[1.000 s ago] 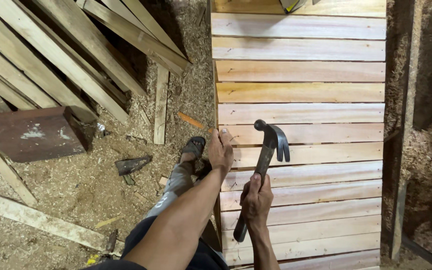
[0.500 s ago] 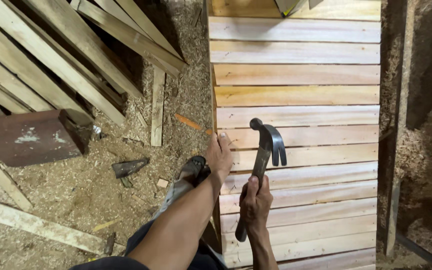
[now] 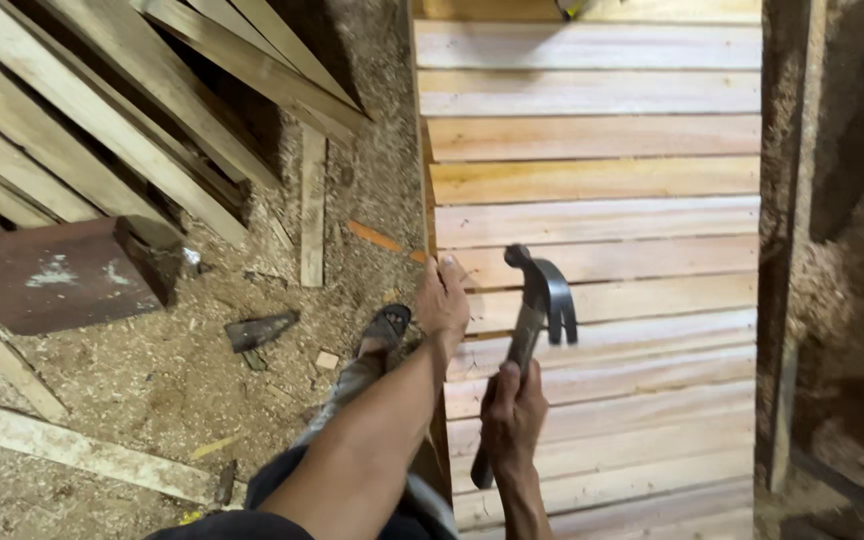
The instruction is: The person hammers nails into a wooden slatted surface using a claw hammer. They repeatedly pick up nails and drive them into the wood, moving along the length of the surface.
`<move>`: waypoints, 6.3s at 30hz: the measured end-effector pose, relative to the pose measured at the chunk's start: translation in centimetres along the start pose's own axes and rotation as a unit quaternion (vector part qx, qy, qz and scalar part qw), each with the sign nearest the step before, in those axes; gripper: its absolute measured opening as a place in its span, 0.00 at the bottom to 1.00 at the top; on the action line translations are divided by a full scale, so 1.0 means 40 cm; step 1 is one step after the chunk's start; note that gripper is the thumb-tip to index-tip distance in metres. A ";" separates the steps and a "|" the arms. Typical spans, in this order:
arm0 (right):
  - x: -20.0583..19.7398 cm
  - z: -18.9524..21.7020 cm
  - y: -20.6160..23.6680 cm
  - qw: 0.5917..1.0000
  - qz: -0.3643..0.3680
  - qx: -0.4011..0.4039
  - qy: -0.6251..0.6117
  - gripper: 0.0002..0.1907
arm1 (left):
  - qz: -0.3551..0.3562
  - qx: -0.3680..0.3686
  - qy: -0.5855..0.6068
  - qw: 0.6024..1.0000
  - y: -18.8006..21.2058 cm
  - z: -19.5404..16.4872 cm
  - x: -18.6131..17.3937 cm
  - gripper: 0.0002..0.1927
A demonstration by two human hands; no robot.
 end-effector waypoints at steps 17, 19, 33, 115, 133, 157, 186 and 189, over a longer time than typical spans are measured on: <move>-0.069 -0.107 0.025 1.000 0.009 -0.026 -0.008 0.14 | 0.015 0.044 0.079 0.996 0.109 0.062 -0.045 0.35; -0.093 -0.114 0.064 0.998 0.026 0.010 -0.050 0.13 | 0.005 0.051 0.052 0.997 0.179 0.127 -0.081 0.30; -0.135 -0.216 0.190 0.994 0.029 0.073 -0.080 0.16 | 0.035 0.022 -0.020 0.999 0.258 0.211 -0.040 0.32; -0.210 -0.258 0.346 1.000 -0.003 -0.018 0.011 0.17 | -0.011 0.076 0.029 0.997 0.394 0.266 -0.068 0.22; -0.225 -0.250 0.346 0.994 -0.107 0.000 -0.016 0.19 | 0.019 0.019 0.070 0.997 0.371 0.296 -0.109 0.30; -0.300 -0.361 0.425 0.996 0.018 0.031 -0.085 0.17 | -0.018 0.073 0.031 0.997 0.553 0.360 -0.079 0.21; -0.302 -0.428 0.467 1.000 -0.015 -0.001 0.003 0.17 | -0.004 -0.016 0.000 1.000 0.574 0.432 -0.082 0.28; -0.354 -0.447 0.530 0.998 -0.039 0.043 -0.036 0.18 | 0.001 0.008 0.027 1.000 0.664 0.491 -0.140 0.23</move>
Point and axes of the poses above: each hand's wrist, its own y-axis away from the middle knuckle, its own x-axis out of the palm, z = x × y, the point moved 3 cm from there along -y, towards the middle knuckle, and after that the axes turned 4 degrees about -z, right-handed, at the moved point
